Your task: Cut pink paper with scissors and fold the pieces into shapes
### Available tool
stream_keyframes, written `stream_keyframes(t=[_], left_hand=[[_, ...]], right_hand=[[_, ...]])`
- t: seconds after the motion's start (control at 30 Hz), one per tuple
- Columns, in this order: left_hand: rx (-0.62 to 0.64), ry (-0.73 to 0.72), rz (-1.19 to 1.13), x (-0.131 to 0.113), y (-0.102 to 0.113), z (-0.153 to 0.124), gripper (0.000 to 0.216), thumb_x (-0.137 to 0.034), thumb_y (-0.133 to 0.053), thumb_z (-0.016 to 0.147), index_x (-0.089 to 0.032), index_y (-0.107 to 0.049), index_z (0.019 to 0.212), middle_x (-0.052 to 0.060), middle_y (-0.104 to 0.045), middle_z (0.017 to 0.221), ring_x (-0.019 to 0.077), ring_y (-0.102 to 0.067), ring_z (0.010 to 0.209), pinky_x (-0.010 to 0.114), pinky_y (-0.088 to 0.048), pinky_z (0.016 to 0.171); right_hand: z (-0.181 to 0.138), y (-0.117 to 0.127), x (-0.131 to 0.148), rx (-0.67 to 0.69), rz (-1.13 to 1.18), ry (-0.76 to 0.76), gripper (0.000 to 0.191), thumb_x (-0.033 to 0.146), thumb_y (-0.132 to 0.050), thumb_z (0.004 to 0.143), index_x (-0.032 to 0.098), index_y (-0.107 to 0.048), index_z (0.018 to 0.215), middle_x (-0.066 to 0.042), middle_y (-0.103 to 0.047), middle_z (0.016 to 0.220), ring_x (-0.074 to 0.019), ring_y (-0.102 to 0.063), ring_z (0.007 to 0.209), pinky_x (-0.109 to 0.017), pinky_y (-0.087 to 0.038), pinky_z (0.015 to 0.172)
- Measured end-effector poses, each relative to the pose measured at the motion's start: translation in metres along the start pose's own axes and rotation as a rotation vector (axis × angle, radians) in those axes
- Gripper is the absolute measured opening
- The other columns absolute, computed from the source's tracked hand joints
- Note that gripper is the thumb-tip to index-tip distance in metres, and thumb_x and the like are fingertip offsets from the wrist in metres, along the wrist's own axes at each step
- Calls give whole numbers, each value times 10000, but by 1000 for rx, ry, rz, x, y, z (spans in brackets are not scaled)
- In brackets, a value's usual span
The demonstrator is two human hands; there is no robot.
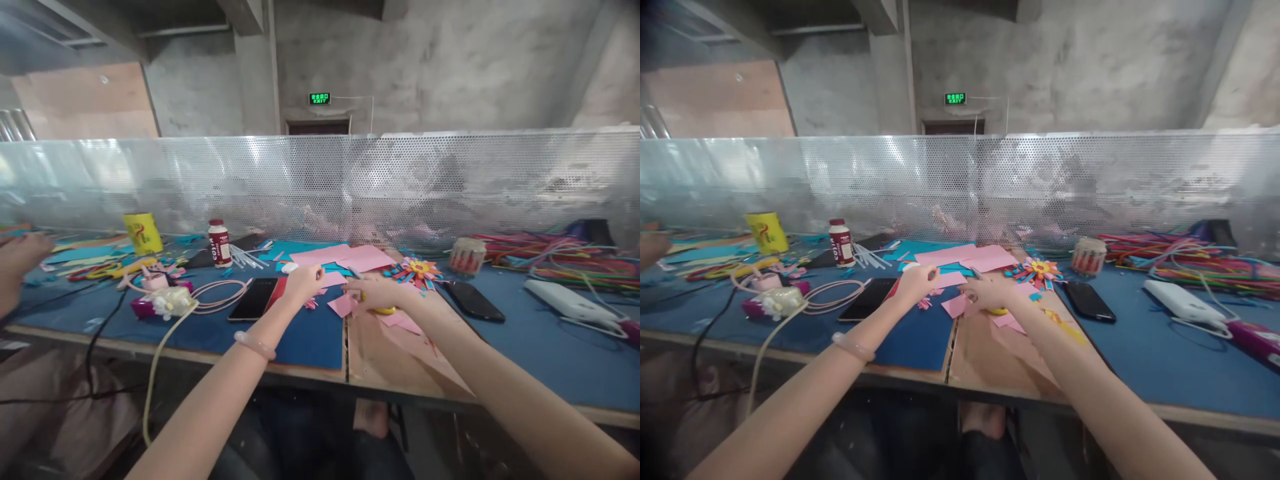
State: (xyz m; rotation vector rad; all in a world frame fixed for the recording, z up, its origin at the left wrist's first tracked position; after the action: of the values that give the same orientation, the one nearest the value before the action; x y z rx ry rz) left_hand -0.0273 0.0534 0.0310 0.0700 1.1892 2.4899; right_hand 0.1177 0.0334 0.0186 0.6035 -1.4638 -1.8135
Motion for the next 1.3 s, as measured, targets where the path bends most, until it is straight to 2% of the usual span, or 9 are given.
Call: stream_keyframes(t=[0.1, 0.2, 0.43, 0.57, 0.7, 0.9, 0.97, 1.1, 1.3], left_hand=[[44, -4, -30, -14, -4, -5, 300, -313, -360, 845, -176, -614, 765, 52, -632, 655, 170, -572, 616, 242, -312, 540], [58, -54, -11, -29, -10, -9, 299, -322, -356, 855, -177, -613, 805, 69, -635, 704, 196, -588, 674, 252, -336, 552], [49, -111, -76, -44, -14, -19, 279, -260, -330, 872, -201, -588, 961, 76, -642, 889, 201, -587, 858, 269, -407, 694], [45, -93, -178, -43, -9, -21, 291, -265, -293, 891, -197, -539, 1031, 64, -633, 1001, 196, -574, 947, 274, -415, 765], [-32, -19, -308, -33, -2, -23, 314, -270, -237, 905, -182, -510, 1034, 77, -618, 1035, 195, -572, 961, 291, -416, 802], [-151, 146, -583, -9, -4, -20, 313, -333, -223, 907, -162, -456, 1029, 85, -618, 929, 165, -606, 796, 284, -448, 730], [-125, 182, -603, -5, -8, -19, 296, -349, -252, 899, -167, -458, 1009, 77, -626, 886, 165, -610, 747, 284, -452, 691], [-47, 123, -582, -10, -13, -18, 303, -366, -269, 888, -177, -502, 932, 67, -635, 825, 175, -606, 729, 280, -446, 650], [-5, 80, -618, -16, -13, -16, 234, -314, -377, 841, -169, -557, 878, 64, -634, 869, 161, -593, 727, 257, -453, 645]], right_hand=[[3, 0, 3, -4, -9, -27, 512, 359, -721, 625, 228, -596, 1104, -93, -637, 1007, -268, -542, 942, -338, -381, 792], [8, -5, -2, 16, 85, -73, 630, 375, -742, 597, 216, -545, 1173, -104, -642, 1001, -262, -572, 876, -322, -409, 740], [8, -20, -22, -121, 406, -99, 547, 197, -681, 645, 191, -536, 1172, -30, -634, 856, -148, -549, 698, -248, -408, 642], [8, -17, -38, -278, 558, -153, 482, 126, -603, 673, 136, -546, 1151, -24, -596, 787, -122, -520, 653, -236, -405, 617], [10, -9, -44, -433, 787, -132, 506, 146, -614, 645, 136, -531, 1145, -2, -566, 786, -113, -513, 681, -239, -415, 649], [14, -8, -41, -516, 999, -137, 503, 226, -625, 656, 129, -516, 1138, 49, -500, 665, -89, -472, 603, -222, -388, 588], [13, -5, -39, -543, 987, -140, 492, 243, -622, 665, 128, -522, 1132, 40, -524, 675, -94, -486, 618, -227, -387, 598], [10, 0, -38, -591, 1014, -174, 462, 258, -626, 670, 122, -543, 1103, 2, -595, 714, -114, -533, 663, -244, -401, 631], [7, 1, -45, -623, 1091, -254, 337, 296, -646, 644, 112, -598, 922, -61, -643, 831, -146, -578, 759, -269, -430, 716]])
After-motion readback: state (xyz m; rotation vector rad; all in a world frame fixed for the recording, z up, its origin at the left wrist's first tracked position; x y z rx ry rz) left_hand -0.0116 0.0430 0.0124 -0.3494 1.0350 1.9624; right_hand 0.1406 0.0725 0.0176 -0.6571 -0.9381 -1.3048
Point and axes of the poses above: each hand's wrist, its own z-axis towards the middle knuckle, its own y-axis out of the back of the hand, x = y × z, the point moved 7 cm from there along z, towards the middle knuckle
